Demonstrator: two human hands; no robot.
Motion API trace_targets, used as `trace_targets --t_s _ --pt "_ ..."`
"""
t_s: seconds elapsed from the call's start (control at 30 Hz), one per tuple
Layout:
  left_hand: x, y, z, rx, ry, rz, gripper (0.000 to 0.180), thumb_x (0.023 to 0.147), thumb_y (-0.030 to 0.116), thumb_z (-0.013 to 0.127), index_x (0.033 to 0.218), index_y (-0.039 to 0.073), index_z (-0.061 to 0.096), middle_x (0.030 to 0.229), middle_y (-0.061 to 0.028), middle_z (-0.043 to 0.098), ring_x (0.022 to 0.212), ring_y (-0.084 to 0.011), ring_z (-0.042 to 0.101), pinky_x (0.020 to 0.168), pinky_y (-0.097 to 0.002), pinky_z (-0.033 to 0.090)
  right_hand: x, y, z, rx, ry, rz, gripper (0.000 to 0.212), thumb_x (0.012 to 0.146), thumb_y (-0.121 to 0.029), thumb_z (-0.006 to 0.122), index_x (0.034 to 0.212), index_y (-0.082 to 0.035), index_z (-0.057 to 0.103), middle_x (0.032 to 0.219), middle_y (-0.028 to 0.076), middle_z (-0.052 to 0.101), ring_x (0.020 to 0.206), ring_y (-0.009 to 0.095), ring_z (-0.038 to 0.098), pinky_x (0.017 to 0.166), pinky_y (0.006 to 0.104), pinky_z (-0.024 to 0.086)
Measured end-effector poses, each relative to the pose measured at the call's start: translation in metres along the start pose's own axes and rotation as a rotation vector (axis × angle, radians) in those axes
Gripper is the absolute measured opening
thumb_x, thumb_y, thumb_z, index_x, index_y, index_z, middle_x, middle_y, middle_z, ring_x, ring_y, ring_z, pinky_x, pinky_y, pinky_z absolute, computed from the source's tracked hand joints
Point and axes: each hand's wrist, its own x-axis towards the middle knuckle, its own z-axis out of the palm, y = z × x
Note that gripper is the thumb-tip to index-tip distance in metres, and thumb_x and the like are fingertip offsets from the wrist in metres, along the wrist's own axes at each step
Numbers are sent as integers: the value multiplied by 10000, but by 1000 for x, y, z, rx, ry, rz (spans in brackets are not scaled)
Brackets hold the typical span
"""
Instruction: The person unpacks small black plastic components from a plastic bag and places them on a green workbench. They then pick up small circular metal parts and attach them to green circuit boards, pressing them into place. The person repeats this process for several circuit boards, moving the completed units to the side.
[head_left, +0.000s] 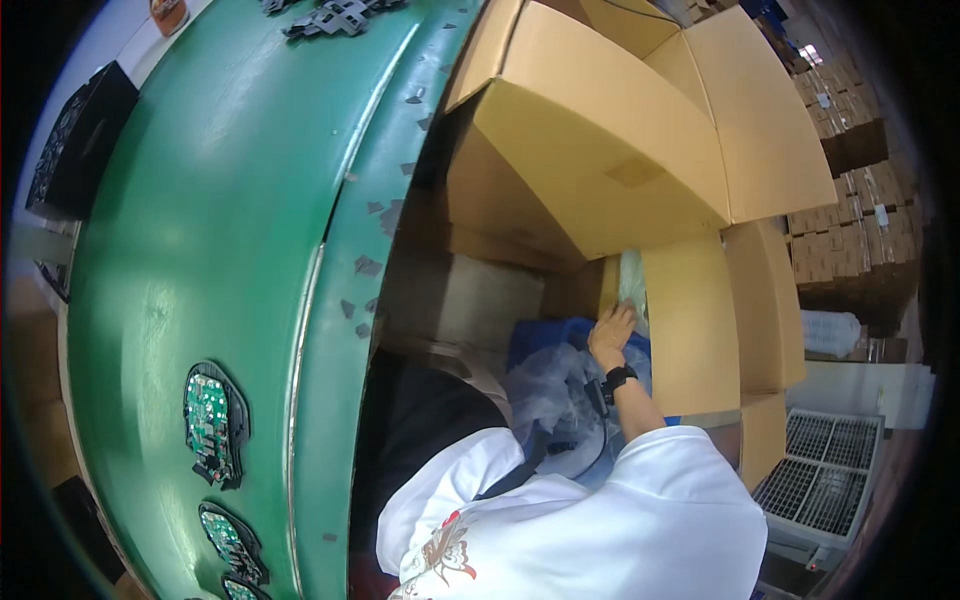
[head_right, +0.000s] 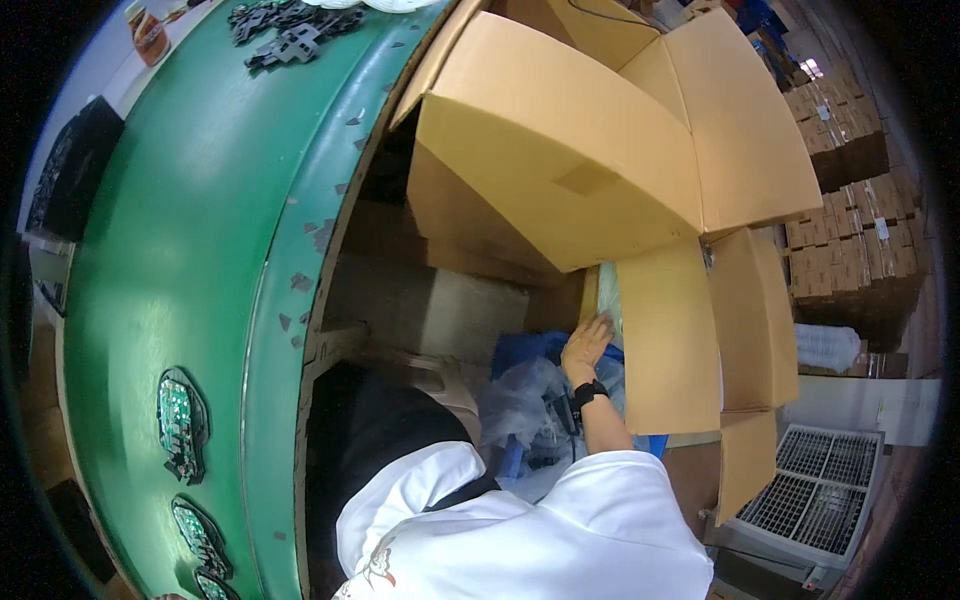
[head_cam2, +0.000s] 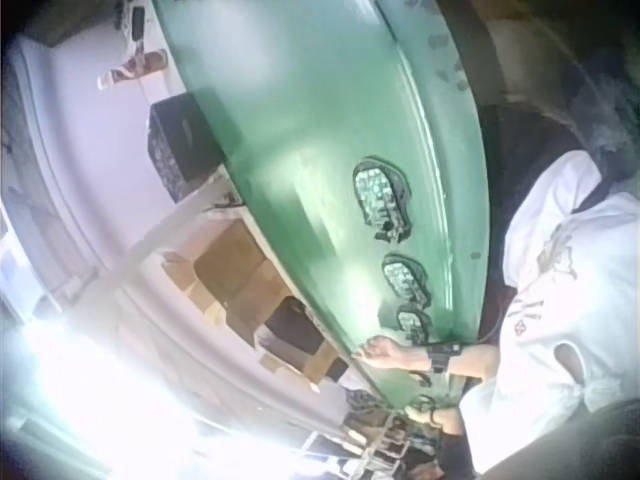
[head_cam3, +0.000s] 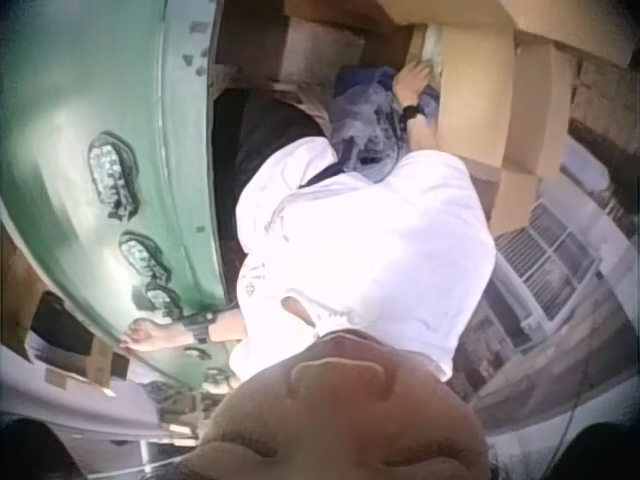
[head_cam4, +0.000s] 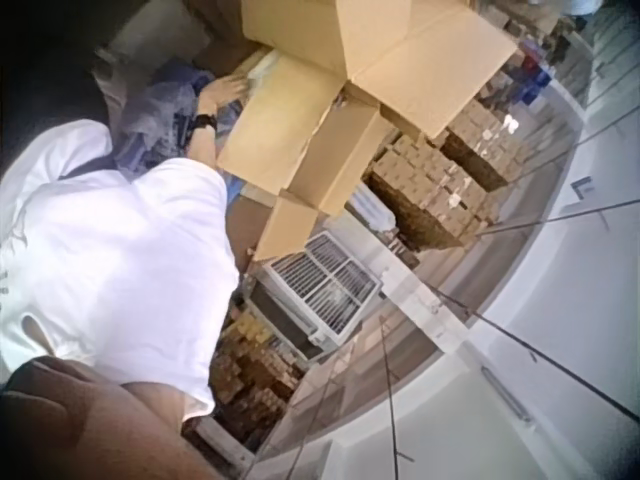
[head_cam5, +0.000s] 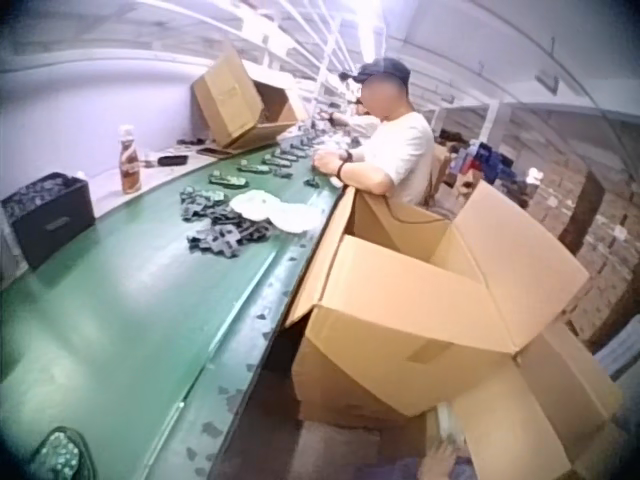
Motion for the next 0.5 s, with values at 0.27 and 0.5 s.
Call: trace_targets --t_s 0.27,0.5 --pt "46 9 -53 169 176 274 501 1012 107 559 1492 94 414 1192 -38 622 929 -143 620 810 -309 561 -36 -38 -116 61 -249 -774 297 898 -274 599 1070 -81 743 1180 161 689 1253 337 570 1019 513 456" --pt "-26 -6 22 260 386 403 584 988 150 608 1518 92 369 1166 -2 586 836 -59 573 686 -223 483 -181 -25 -368 -63 334 -1795 186 837 -278 717 782 -102 691 780 45 653 764 220 610 644 350 447"
